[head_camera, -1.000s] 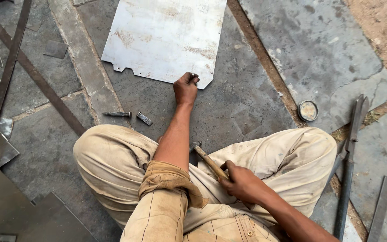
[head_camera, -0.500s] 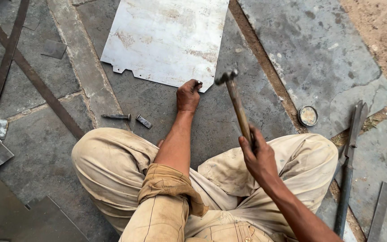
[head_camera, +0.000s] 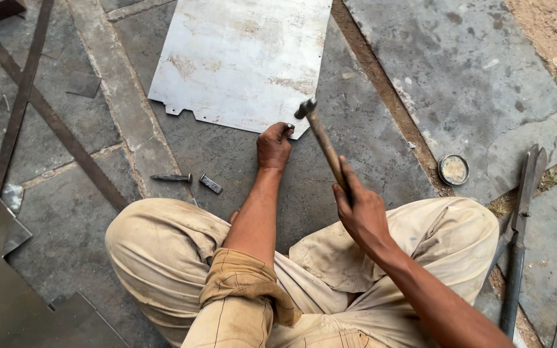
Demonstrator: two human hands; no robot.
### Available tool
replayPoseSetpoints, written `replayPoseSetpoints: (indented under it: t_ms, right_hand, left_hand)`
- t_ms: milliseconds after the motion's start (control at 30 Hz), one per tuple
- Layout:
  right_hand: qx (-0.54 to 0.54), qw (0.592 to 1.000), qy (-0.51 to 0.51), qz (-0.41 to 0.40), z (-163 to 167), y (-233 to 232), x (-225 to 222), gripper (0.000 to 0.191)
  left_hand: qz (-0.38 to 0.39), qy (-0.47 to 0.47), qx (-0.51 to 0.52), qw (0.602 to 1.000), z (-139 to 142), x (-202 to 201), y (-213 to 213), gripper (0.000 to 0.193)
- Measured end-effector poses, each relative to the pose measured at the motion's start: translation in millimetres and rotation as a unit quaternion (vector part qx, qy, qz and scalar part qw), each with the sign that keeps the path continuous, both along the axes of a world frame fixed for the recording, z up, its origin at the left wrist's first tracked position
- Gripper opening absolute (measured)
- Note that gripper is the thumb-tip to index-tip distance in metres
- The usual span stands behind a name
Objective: The person sits on the floor and uses a hammer and a metal punch to create indentations or holes in a rectangular metal sheet. They repeatedly position the punch on the sheet and strike it with the hammer.
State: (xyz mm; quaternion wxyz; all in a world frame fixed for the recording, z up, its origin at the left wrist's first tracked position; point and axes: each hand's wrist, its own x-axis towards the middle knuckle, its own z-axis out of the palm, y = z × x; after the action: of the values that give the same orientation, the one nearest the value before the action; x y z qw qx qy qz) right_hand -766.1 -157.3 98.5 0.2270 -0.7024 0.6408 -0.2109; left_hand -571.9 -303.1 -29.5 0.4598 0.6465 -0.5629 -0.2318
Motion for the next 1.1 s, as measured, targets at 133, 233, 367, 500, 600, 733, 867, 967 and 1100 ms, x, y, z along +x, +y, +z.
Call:
replayPoseSetpoints:
  t_ms: [133,233,367,500,600,733,867,967,1100]
  right_hand:
    - [-0.139,0.986,-0.089,0.006,2,5,3,0.065]
    - [0.153,0.983,0.1,0.014,-4,-4,3,0.062]
    - [-0.028,1.0,0.006,0.003,-8,2,2,0.067]
    - [-0.011,0.999,0.034,0.011,-6,0,6,0.064]
    - [0.073,0.996,0.049,-0.025,-7,-10,10,0.064]
    - [0.044,0.997,0.039,-0.051,-17,-15,12,0.065]
    - [0.128,0.988,0.038,-0.084,-38,-38,7,0.061]
    - [0.176,0.98,0.023,-0.086,-55,-56,-3,0.059]
    - [0.215,0.971,-0.017,-0.102,-72,-65,-13,0.058]
  left_hand:
    - [-0.012,-0.01,-0.014,1.0,2,2,1,0.007]
    - [-0.007,-0.01,0.008,1.0,2,2,1,0.006]
    - [-0.001,-0.006,-0.04,0.999,-2,1,1,0.007]
    - [-0.007,0.017,0.046,0.999,-4,0,1,0.007]
    - [0.0,0.003,0.034,0.999,-2,1,2,0.005]
    - [-0.009,0.01,0.014,1.0,5,1,5,0.007]
    - [-0.016,-0.006,0.008,1.0,11,-4,4,0.015]
    - [-0.034,-0.035,0.015,0.999,9,-7,4,0.013]
    - [-0.004,0.036,0.072,0.997,7,-2,-2,0.014]
